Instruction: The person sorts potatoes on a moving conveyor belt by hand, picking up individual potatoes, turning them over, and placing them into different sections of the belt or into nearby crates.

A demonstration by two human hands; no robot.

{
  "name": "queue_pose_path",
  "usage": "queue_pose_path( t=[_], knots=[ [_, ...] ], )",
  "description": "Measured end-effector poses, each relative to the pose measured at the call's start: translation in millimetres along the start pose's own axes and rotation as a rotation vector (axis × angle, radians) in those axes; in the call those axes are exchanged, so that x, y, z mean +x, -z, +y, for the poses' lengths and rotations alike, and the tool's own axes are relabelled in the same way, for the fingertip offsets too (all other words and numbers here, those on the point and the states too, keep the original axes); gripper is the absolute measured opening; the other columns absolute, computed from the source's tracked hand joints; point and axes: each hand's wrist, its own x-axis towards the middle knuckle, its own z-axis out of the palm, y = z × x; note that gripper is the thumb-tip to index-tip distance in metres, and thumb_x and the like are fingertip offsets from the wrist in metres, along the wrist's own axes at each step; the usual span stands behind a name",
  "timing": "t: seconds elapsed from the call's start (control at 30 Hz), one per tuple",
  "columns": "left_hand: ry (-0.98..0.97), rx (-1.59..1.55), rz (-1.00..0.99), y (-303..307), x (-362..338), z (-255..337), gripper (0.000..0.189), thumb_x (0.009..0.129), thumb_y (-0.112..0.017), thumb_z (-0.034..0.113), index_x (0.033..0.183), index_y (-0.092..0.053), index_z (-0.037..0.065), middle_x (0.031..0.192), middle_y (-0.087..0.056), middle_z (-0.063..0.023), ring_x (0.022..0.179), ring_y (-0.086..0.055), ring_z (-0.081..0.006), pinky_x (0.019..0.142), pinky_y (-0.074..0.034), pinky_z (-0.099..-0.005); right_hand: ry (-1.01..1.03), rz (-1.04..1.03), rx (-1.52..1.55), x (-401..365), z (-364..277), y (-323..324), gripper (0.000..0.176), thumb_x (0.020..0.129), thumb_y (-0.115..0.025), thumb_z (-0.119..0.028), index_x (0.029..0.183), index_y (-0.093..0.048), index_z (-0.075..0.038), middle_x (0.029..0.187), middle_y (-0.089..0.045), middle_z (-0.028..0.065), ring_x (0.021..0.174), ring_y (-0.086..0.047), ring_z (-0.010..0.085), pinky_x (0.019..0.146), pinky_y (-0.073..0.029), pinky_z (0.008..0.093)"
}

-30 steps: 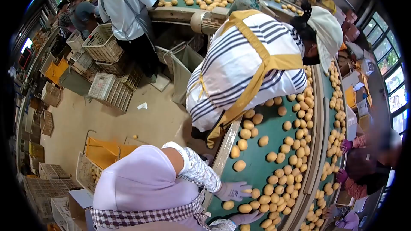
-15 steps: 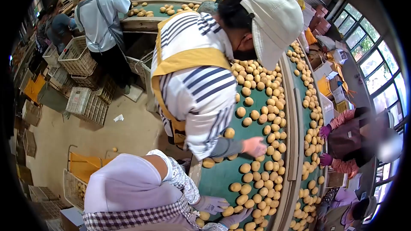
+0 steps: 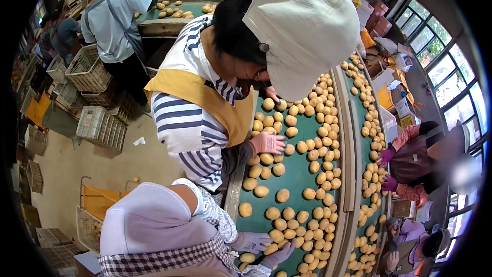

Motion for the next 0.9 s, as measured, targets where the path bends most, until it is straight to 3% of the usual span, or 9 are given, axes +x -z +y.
queue_pose_path(
  t=[0.3,0.37,0.43,0.57,0.6,0.7,0.73,0.8,0.9],
  knots=[
    [0.087,-0.083,-0.061,16.5,-12.5,-36.7,0.034,0.092,-0.060,0.026,0.124,-0.066,0.014,0.145,-0.053,-0.0073,0.150,-0.032,-0.0389,0.125,-0.019,-0.0629,-0.035,0.042,0.142,-16.4,-11.8,-59.5,0.053,0.107,-0.045,-0.016,0.157,-0.043,0.001,0.156,-0.047,0.0208,0.133,-0.055,0.0309,0.111,-0.048,0.0408],
    [0.147,-0.046,-0.214,86.8,-29.9,-50.2,0.032,0.090,-0.060,0.024,0.118,-0.066,0.010,0.132,-0.058,-0.0103,0.142,-0.039,-0.0396,0.123,-0.024,-0.0603,-0.005,0.032,0.178,-53.2,-51.5,-115.9,0.054,0.108,-0.045,-0.018,0.157,-0.041,0.004,0.156,-0.046,0.0210,0.135,-0.053,0.0308,0.113,-0.047,0.0409],
    [0.384,-0.263,0.114,56.8,-20.8,-70.0,0.031,0.090,-0.061,0.024,0.115,-0.069,0.009,0.125,-0.060,-0.0107,0.136,-0.042,-0.0383,0.121,-0.026,-0.0584,0.055,0.051,0.116,-20.9,-38.6,-136.4,0.056,0.109,-0.047,-0.021,0.158,-0.038,0.005,0.157,-0.046,0.0212,0.138,-0.051,0.0305,0.117,-0.043,0.0403],
    [0.255,0.134,-0.373,100.3,4.3,-113.9,0.039,0.086,-0.067,0.028,0.121,-0.071,0.010,0.132,-0.058,-0.0098,0.139,-0.041,-0.0383,0.121,-0.027,-0.0608,0.021,-0.183,0.195,61.4,13.8,-123.9,0.056,0.109,-0.051,-0.024,0.156,-0.043,0.006,0.161,-0.043,0.0181,0.142,-0.047,0.0266,0.120,-0.037,0.0385],
    [0.274,0.195,-0.239,86.8,1.4,-132.2,0.041,0.085,-0.069,0.030,0.122,-0.070,0.012,0.134,-0.057,-0.0102,0.139,-0.042,-0.0385,0.120,-0.028,-0.0613,0.009,-0.128,0.225,65.8,1.5,-119.5,0.056,0.109,-0.051,-0.024,0.156,-0.043,0.006,0.161,-0.043,0.0181,0.142,-0.047,0.0266,0.120,-0.037,0.0385],
    [0.381,0.265,0.030,68.0,2.2,-187.8,0.043,0.083,-0.073,0.033,0.121,-0.069,0.016,0.138,-0.056,-0.0123,0.139,-0.044,-0.0392,0.117,-0.030,-0.0626,0.195,-0.467,-0.065,84.3,-32.9,-71.5,0.045,0.110,-0.054,-0.026,0.143,-0.061,0.004,0.143,-0.062,0.0109,0.129,-0.057,0.0215,0.109,-0.043,0.0307],
    [0.425,0.221,0.045,68.6,9.1,-201.2,0.043,0.083,-0.073,0.032,0.122,-0.068,0.015,0.140,-0.056,-0.0131,0.138,-0.045,-0.0395,0.117,-0.030,-0.0624,0.018,-0.419,-0.012,100.4,-17.7,-40.4,0.044,0.110,-0.054,-0.027,0.140,-0.063,0.003,0.138,-0.065,0.0096,0.125,-0.060,0.0214,0.108,-0.045,0.0329],
    [0.485,0.239,0.067,51.5,27.8,-223.1,0.044,0.086,-0.072,0.030,0.126,-0.066,0.014,0.144,-0.055,-0.0143,0.138,-0.046,-0.0397,0.115,-0.031,-0.0621,0.202,-0.194,-0.189,135.4,-33.4,17.6,0.037,0.108,-0.055,-0.025,0.130,-0.068,0.001,0.123,-0.069,0.0076,0.111,-0.061,0.0158,0.103,-0.048,0.0321],
    [0.456,0.265,0.179,15.6,51.9,-211.9,0.047,0.092,-0.069,0.030,0.135,-0.062,0.013,0.149,-0.053,-0.0165,0.137,-0.047,-0.0397,0.113,-0.031,-0.0614,0.346,0.231,-0.823,205.8,34.4,150.7,0.039,0.103,-0.061,-0.026,0.136,-0.066,-0.005,0.144,-0.060,0.0175,0.138,-0.051,0.0369,0.116,-0.041,0.0454]
  ],
)
